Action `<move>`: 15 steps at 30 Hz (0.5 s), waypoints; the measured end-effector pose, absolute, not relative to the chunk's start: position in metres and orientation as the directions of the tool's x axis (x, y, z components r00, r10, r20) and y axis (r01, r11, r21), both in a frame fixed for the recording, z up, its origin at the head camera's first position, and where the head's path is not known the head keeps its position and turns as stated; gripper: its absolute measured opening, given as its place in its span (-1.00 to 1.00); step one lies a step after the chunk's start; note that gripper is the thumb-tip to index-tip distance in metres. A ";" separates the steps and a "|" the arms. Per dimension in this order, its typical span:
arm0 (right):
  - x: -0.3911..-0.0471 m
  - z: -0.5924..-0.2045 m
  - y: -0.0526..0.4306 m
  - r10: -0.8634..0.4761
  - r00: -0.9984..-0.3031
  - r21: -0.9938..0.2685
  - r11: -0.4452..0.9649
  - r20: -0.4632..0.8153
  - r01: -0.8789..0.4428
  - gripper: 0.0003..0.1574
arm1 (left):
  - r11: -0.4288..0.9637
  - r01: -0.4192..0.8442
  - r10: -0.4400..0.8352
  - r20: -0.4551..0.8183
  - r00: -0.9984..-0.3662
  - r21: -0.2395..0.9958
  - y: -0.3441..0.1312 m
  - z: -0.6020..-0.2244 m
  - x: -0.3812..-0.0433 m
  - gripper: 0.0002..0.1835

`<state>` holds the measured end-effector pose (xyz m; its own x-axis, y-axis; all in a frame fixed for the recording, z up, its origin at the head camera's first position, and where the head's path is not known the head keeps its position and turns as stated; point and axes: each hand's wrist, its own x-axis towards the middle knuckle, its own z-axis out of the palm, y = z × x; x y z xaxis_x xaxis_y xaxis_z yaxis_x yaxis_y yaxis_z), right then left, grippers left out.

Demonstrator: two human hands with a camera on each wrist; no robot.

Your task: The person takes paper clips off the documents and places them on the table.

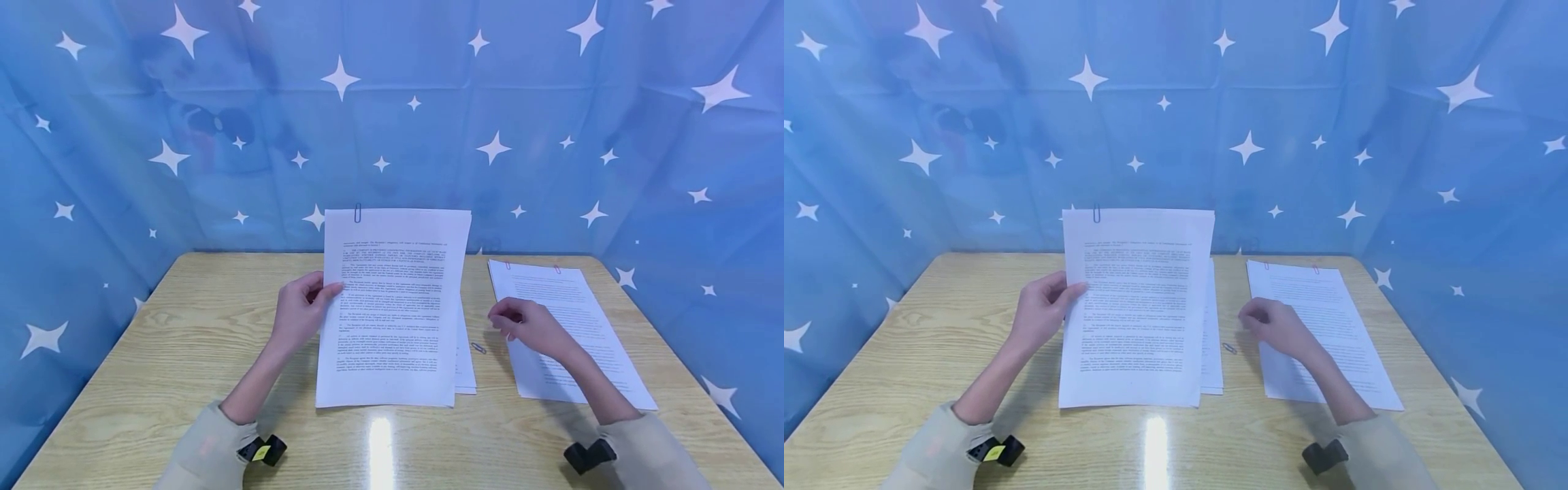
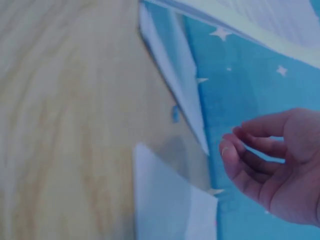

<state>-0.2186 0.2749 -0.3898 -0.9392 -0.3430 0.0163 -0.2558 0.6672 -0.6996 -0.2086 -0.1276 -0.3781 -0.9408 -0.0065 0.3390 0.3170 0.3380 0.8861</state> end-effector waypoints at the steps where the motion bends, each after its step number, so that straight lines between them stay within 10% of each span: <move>1: -0.219 -0.388 0.275 -0.340 -0.940 -0.704 0.661 0.028 -0.260 -0.74 | 0.338 0.314 -0.007 0.337 -0.942 0.887 -0.128 -0.378 -0.209 -0.83; 15: -0.217 -0.353 0.268 -0.282 -0.940 -0.745 0.583 0.190 -0.325 -0.70 | 0.335 0.337 -0.002 0.358 -0.934 0.880 -0.129 -0.381 -0.210 -0.80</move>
